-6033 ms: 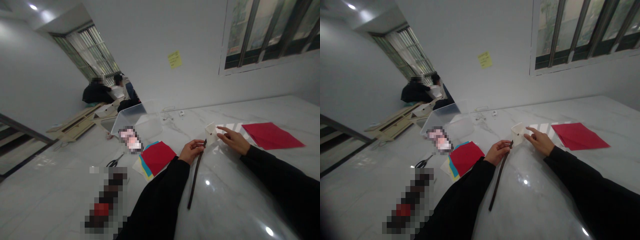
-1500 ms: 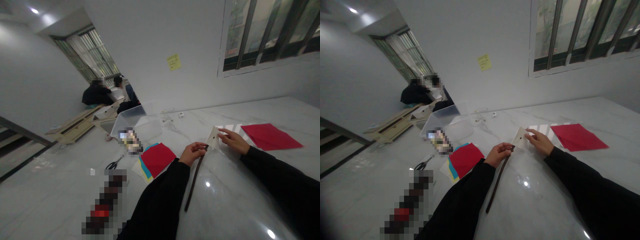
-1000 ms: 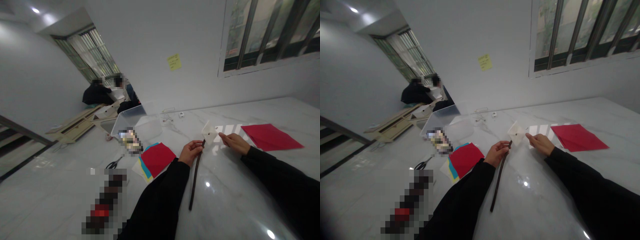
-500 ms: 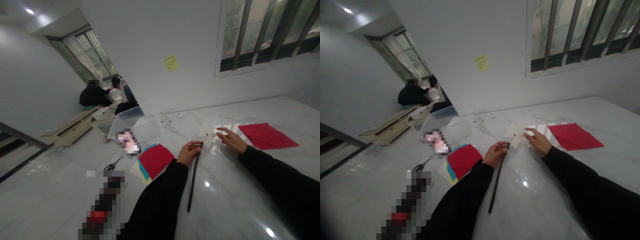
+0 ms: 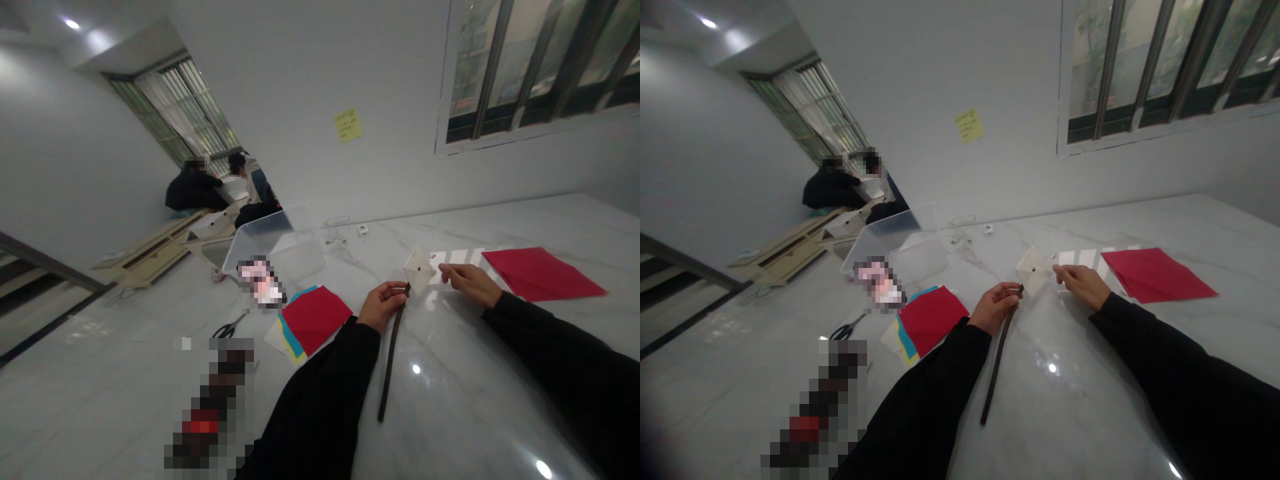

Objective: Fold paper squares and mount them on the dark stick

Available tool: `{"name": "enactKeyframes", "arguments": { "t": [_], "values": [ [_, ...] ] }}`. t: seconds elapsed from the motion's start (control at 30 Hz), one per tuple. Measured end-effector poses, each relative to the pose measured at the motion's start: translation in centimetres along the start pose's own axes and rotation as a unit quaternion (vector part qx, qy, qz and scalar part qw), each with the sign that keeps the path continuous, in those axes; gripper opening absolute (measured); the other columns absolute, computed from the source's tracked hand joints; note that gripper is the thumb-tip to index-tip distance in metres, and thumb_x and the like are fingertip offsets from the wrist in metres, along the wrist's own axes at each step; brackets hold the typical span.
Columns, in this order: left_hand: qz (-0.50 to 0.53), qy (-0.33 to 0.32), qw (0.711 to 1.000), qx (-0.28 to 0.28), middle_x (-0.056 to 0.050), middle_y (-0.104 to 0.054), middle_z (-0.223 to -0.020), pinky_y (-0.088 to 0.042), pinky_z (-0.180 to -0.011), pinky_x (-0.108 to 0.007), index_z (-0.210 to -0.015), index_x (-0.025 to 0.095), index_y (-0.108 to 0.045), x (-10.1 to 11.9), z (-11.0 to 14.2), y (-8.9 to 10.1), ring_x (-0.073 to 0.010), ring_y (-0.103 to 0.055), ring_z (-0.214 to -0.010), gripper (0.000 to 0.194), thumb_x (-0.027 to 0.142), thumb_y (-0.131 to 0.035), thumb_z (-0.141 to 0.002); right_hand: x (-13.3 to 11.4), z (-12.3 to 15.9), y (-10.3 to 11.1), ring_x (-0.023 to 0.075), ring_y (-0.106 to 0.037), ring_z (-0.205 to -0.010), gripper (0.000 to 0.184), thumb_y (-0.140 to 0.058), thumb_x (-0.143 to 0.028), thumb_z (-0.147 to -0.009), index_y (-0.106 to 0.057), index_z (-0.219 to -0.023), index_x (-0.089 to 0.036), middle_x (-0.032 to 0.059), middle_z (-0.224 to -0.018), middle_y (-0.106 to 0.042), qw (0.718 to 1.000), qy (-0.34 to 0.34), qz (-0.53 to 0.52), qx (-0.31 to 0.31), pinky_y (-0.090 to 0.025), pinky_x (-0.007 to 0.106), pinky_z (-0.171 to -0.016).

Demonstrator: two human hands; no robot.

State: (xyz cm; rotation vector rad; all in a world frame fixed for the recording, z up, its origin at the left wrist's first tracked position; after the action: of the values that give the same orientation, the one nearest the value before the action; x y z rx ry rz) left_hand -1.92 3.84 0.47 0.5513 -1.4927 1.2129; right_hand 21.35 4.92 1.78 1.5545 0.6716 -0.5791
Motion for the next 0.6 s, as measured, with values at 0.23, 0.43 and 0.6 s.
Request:
{"name": "enactKeyframes", "arguments": {
  "t": [0.23, 0.43, 0.6],
  "values": [
    [0.000, 0.000, 1.000, 0.000, -0.006, -0.070, -0.087, -0.042, -0.073, -0.027, -0.098, 0.014, -0.070, -0.12, -0.09, 0.02, -0.0121, -0.059, -0.072, 0.045, 0.027, -0.087, -0.058, 0.10, 0.29, 0.02, 0.0182, -0.060, -0.058, 0.061, -0.041, -0.062, -0.091, -0.052, -0.136, -0.022, -0.0005, -0.060, -0.061, 0.997, -0.010, -0.072, 0.020, -0.044, 0.029, -0.057],
    [-0.004, 0.002, 1.000, -0.002, -0.005, -0.069, -0.087, -0.042, -0.073, -0.027, -0.099, 0.014, -0.070, -0.20, -0.09, 0.01, -0.0118, -0.059, -0.071, 0.044, 0.027, -0.086, -0.059, 0.31, -0.01, -0.64, 0.0173, -0.060, -0.058, 0.058, -0.036, -0.062, -0.093, -0.067, -0.119, -0.019, 0.0008, -0.061, -0.062, 0.999, 0.009, -0.045, -0.007, -0.044, 0.029, -0.058],
    [-0.007, 0.002, 1.000, 0.004, -0.005, -0.069, -0.087, -0.042, -0.072, -0.027, -0.098, 0.015, -0.070, -0.11, -0.04, -0.05, -0.0113, -0.058, -0.071, 0.043, 0.027, -0.086, -0.060, -0.52, 0.53, 0.26, 0.0199, -0.062, -0.060, 0.071, -0.041, -0.061, -0.091, -0.040, -0.147, -0.017, 0.0018, -0.066, -0.067, 0.997, 0.003, -0.055, 0.055, -0.047, 0.031, -0.060]
  ]
}}
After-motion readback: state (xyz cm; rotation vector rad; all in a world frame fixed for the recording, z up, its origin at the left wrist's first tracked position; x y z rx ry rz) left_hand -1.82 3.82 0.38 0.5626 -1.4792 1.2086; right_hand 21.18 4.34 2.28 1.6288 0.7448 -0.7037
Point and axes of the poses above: each hand's wrist, its own z-axis away from the middle knuckle, its own y-axis out of the back of the hand, x = y × z, the point moved 5 cm from there along -z, towards the middle knuckle
